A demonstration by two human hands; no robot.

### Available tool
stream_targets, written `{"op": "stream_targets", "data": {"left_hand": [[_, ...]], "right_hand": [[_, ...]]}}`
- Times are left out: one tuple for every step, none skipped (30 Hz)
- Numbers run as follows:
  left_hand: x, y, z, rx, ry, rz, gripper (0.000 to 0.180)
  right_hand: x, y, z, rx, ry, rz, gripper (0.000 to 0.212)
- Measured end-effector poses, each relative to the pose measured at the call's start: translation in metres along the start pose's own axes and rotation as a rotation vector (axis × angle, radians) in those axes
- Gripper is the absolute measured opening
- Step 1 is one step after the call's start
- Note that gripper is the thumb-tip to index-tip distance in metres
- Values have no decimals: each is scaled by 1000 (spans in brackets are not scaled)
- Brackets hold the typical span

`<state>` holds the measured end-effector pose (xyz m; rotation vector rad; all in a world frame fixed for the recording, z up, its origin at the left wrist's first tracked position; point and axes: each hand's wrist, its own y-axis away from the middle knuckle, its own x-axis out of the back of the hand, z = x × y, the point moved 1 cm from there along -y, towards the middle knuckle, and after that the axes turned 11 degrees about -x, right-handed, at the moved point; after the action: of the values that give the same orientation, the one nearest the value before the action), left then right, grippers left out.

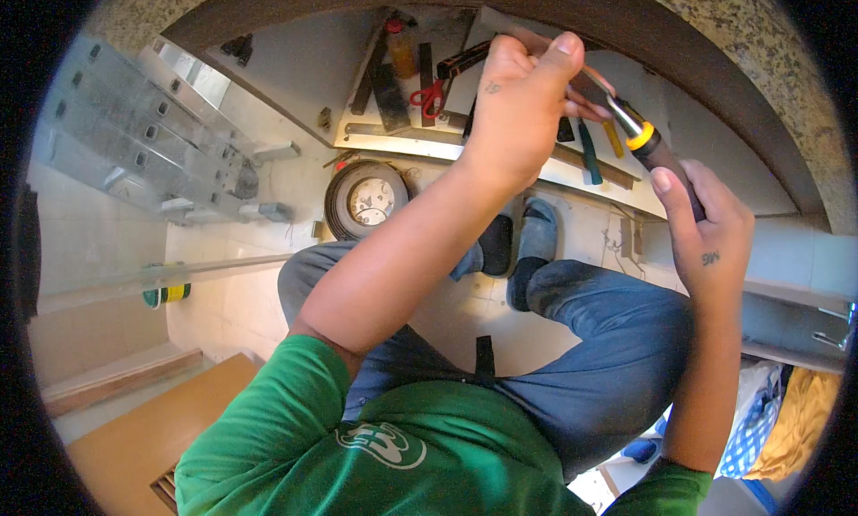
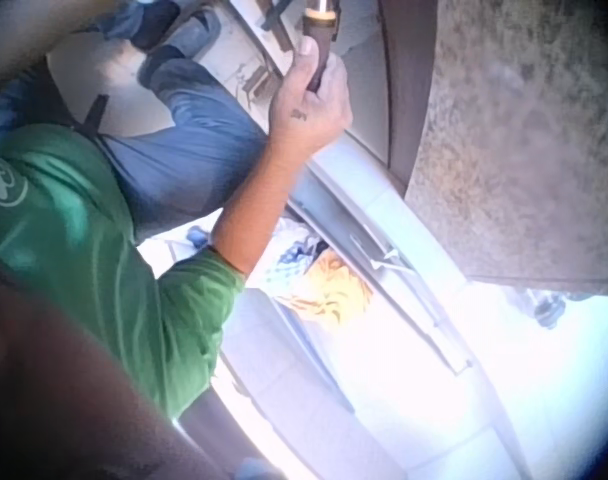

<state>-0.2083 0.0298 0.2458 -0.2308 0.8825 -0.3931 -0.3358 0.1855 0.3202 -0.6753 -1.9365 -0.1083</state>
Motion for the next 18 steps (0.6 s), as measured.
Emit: {"op": "stream_targets", "data": {"left_hand": [[1,0,1,-5,14,-59,40],[1,-1,1,-7,-10,22,40],[2,-2,1,5,-30,21,40],[2,-4,1,-14,-56,40,41],[1,-4,1,5,-36,0,41],[1,-5,2,-3,-22,-7,42],[0,-5,2,1,-30,15,42],[-1,-6,3,1,-29,-24,41],[-2,-6,3,15,-51,-29,41],[-3,-6,3,36,-70,-61,40],[-3,-6,5,-11,-25,-41,38],[-3,-7,5,-20,-39,5,38],[-2,-7,6,-34,-44,-15,38],[0,-7,7,-62,-59,21,37],[0,-7,7,-39,-63,27,37],[2,-7,7,-4,-38,-18,37],[2,-7,7,15,-21,-29,37],[3,-7,7,55,-18,-62,37]], "right_hand": [[0,-1,1,-46,15,17,40],[-1,-3,0,4,2,-18,40],[-2,-3,0,6,15,-26,40],[-3,-5,1,7,25,-22,40],[-3,-5,0,19,19,-6,40],[-4,-5,0,32,14,10,39],[-3,-5,-1,46,8,29,39],[-3,-4,-1,27,-9,34,39],[-2,-4,-2,9,-25,37,39],[-1,-4,-2,-82,1,49,39],[-1,-4,-4,2,-20,20,39],[0,-5,-5,10,0,7,39],[-1,-5,-7,38,-3,17,39],[-1,-4,-8,19,6,15,38],[-2,-3,-9,20,-9,29,38],[-4,0,-11,6,2,19,38],[-4,-1,-11,17,-12,43,38],[-5,0,-12,13,-1,43,38]]}}
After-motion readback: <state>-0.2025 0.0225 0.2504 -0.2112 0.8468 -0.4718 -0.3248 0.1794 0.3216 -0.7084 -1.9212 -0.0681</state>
